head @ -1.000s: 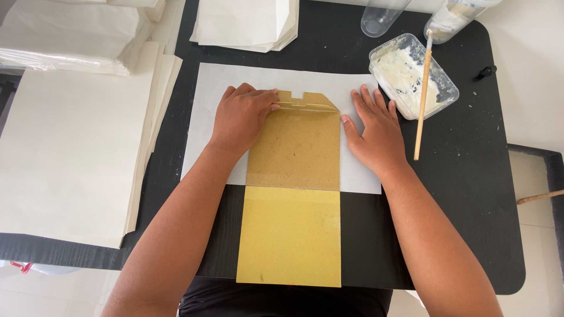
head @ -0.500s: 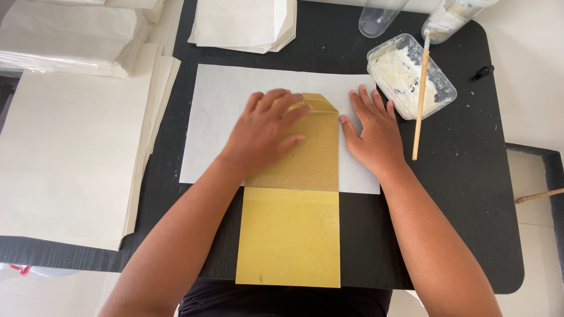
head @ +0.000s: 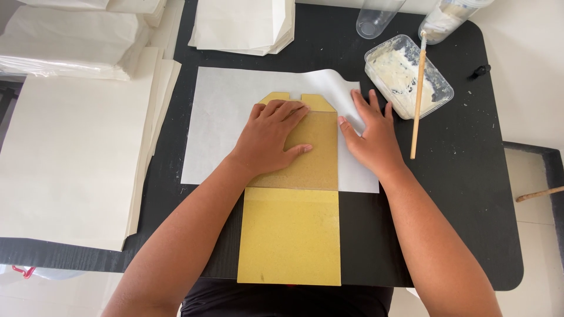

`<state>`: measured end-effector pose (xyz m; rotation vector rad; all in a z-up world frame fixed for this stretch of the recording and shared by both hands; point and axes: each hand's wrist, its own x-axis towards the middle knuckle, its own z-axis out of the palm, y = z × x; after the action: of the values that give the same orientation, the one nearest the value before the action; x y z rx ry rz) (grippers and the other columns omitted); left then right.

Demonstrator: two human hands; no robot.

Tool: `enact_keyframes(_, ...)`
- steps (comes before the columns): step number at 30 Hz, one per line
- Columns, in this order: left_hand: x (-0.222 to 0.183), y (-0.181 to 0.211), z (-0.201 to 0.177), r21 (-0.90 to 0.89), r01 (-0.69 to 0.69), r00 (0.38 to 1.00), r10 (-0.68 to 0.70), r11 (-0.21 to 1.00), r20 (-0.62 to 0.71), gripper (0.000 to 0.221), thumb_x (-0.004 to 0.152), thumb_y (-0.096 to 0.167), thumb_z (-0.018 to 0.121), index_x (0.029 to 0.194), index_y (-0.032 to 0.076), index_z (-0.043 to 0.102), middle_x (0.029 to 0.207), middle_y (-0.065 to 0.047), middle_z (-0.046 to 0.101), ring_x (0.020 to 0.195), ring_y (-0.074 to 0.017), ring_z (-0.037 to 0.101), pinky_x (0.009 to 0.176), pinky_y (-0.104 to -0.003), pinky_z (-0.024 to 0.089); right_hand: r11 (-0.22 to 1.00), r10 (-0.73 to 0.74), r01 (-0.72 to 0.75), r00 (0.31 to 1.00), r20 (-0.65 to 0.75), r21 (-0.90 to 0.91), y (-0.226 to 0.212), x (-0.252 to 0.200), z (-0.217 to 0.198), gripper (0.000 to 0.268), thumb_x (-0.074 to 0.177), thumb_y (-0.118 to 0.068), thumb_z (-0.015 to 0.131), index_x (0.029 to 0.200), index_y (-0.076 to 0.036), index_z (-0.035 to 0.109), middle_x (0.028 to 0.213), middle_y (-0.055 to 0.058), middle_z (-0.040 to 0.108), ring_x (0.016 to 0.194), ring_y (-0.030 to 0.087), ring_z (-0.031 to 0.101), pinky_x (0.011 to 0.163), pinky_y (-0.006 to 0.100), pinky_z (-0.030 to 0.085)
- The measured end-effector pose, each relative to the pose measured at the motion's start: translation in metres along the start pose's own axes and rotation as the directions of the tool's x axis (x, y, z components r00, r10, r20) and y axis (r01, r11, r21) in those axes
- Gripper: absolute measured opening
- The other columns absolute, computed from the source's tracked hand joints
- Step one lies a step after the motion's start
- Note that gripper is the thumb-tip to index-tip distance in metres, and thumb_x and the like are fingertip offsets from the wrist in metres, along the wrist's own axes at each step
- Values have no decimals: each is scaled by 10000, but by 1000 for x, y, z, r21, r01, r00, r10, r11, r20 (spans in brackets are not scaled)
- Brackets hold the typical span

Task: Folding and applying glue to paper bags manually on a table.

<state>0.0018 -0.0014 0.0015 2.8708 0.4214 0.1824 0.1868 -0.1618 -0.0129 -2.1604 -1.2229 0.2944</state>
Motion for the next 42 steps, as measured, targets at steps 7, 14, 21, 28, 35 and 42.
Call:
enact_keyframes(7,-1,-2,2,-20,7,1000,-7,1000,-14,690,943,636,550,1487,213,519,1473,-15,520,1406,-214,405,1154,-426,292,787,-27,182,964,-263,590,-18,-11,-2,331,1055,-143,619,1382,-93,617,1562,180,487,1494,327,370,1226,435,332)
enact_keyframes(14,-2,-1,1,-35,10,1000,-10,999,-5,692,945,628,548,1493,206,513,1483,-39,508,1420,-230,389,1166,-441,279,906,72,15,979,-189,423,-24,-13,-13,654,1021,-129,633,1564,-67,274,1524,314,400,1407,459,385,1150,511,390)
enact_keyframes(21,-2,-1,1,-43,16,1000,-15,999,12,693,950,636,526,1499,214,500,1495,-41,500,1436,-229,376,1177,-437,262,939,-42,-21,984,-175,-343,-31,-18,-24,637,1037,-177,616,1604,-81,343,1244,244,623,1049,446,690,820,535,598)
enact_keyframes(28,-3,-2,11,-4,44,998,-44,999,-44,708,932,653,552,1500,234,499,1512,-55,433,1425,-259,347,1170,-446,279,938,26,-59,995,-98,-342,-12,-15,-11,544,1026,-154,576,1546,-80,433,1195,193,547,1089,464,664,832,534,601)
enact_keyframes(35,-5,-4,9,-29,51,998,-52,998,-33,729,928,688,526,1508,247,486,1484,-58,425,1420,-261,339,1172,-446,267,917,198,-251,961,-193,-310,1,-15,-11,489,987,-434,635,1374,-171,492,1061,79,709,1024,404,700,825,573,547)
enact_keyframes(42,-4,-7,11,-28,53,998,-53,998,-29,784,922,698,531,1522,202,448,1480,-65,441,1418,-232,351,1160,-413,280,906,247,-274,961,-120,-322,-15,-10,-15,320,936,-445,581,788,-182,687,721,6,702,770,370,717,642,454,547)
